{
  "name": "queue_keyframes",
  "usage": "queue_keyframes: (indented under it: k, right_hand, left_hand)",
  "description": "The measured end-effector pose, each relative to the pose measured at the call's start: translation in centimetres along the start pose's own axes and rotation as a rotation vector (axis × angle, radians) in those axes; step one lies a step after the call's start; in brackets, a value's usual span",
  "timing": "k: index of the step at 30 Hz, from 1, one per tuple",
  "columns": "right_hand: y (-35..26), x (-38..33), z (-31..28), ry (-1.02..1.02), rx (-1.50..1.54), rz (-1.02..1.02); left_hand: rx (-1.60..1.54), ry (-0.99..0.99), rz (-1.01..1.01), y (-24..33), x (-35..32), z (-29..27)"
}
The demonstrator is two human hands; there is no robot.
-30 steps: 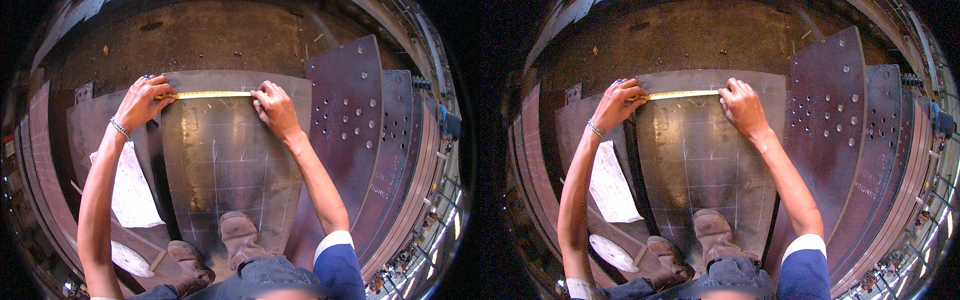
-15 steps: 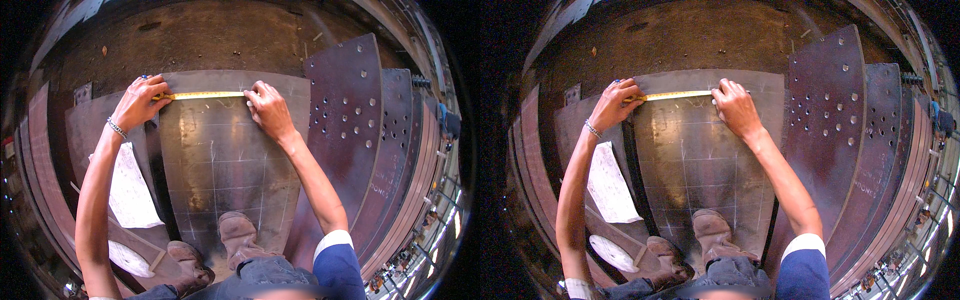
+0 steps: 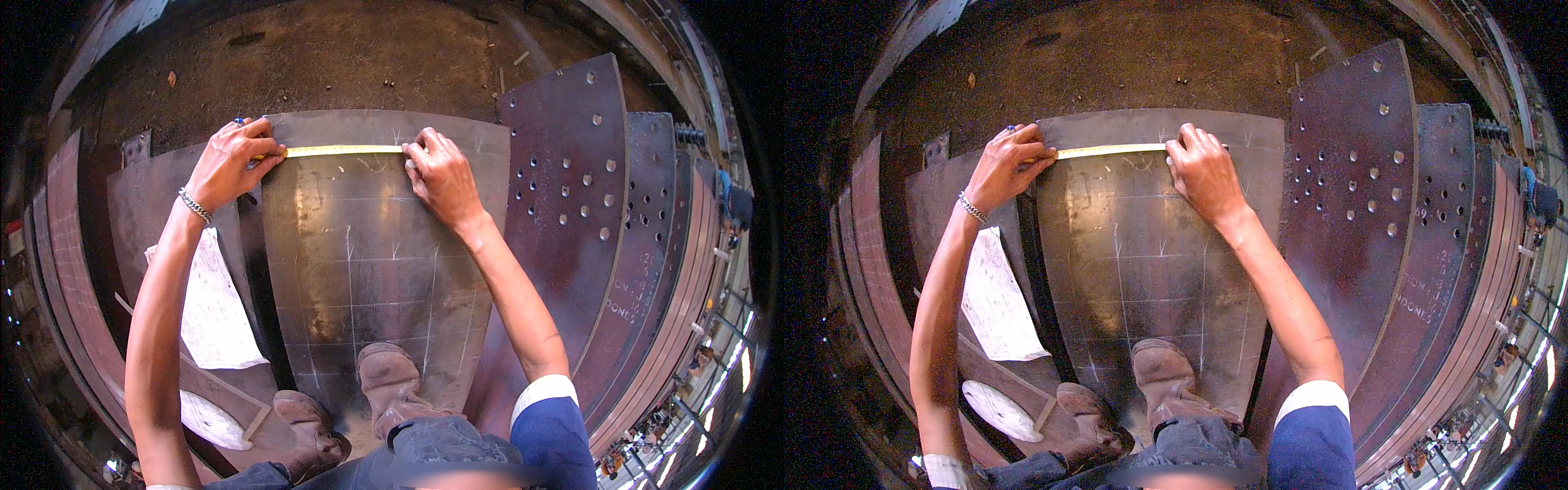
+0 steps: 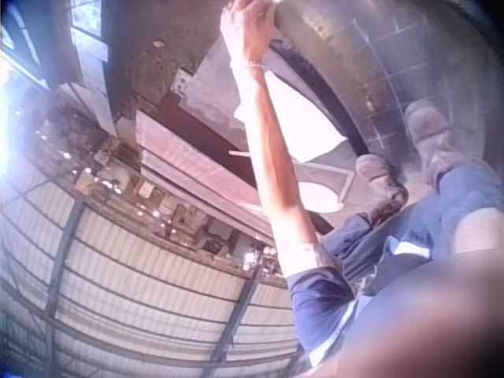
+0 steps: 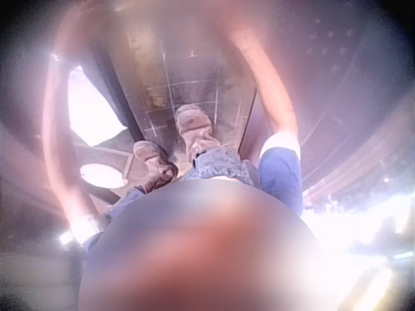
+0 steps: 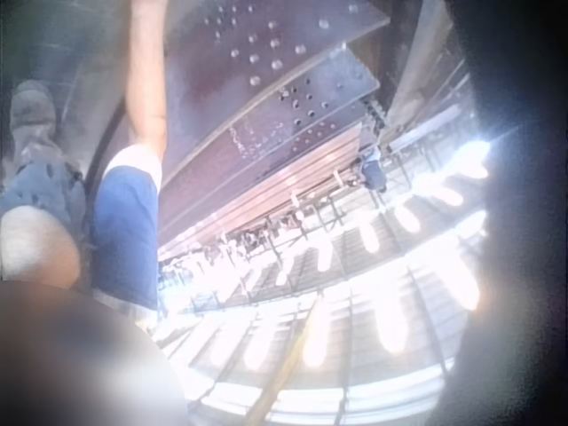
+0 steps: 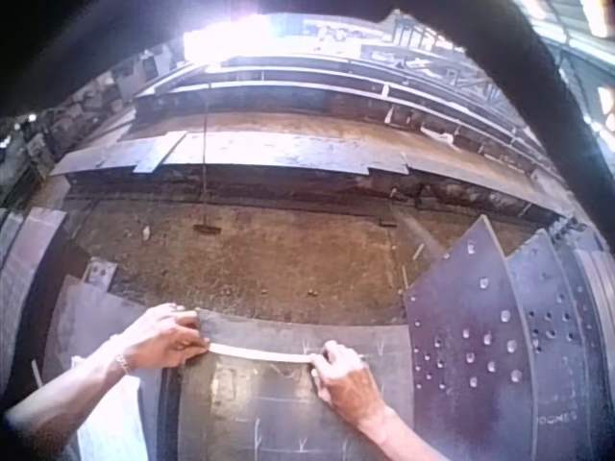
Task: The person measures a large metal sheet using a yellow tape measure and marks measurements with a white marker. The person repeatedly measures different sections of the sheet and makes marks to indicate specific dimensions.
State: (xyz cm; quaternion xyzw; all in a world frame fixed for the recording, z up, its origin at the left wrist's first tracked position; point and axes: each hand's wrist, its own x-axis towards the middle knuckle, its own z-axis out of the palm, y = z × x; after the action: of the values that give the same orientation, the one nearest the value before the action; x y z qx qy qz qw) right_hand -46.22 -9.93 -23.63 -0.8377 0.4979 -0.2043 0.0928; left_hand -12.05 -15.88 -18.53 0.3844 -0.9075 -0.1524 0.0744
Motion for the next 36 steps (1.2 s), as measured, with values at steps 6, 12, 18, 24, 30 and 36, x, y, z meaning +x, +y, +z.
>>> queue_keyframes:
  k: [6,12,18,24,30,36]
  right_hand:
    - [0.13,-0.31,0.33,0.018,0.014,0.013]
    - [0.06,-0.31,0.32,0.014,0.018,0.020]
    - [-0.02,-0.08,0.27,0.011,0.016,0.010]
    - [0.24,-0.22,0.23,-0.017,0.005,-0.003]
    - [-0.09,-0.13,0.24,-0.016,0.011,-0.002]
    - [-0.01,-0.15,0.07,-0.024,0.033,0.032]
  left_hand:
    - [-0.013,0.005,0.034,-0.33,0.10,0.28]
    - [-0.003,0.020,-0.010,-0.10,0.02,0.39]
    - [-0.020,0.036,-0.037,-0.13,-0.25,0.18]
    - [-0.047,0.011,-0.017,-0.22,-0.02,0.45]
    - [-0.045,-0.010,-0.004,-0.54,-0.10,0.13]
    - [0.009,-0.019,0.027,-0.31,0.05,-0.09]
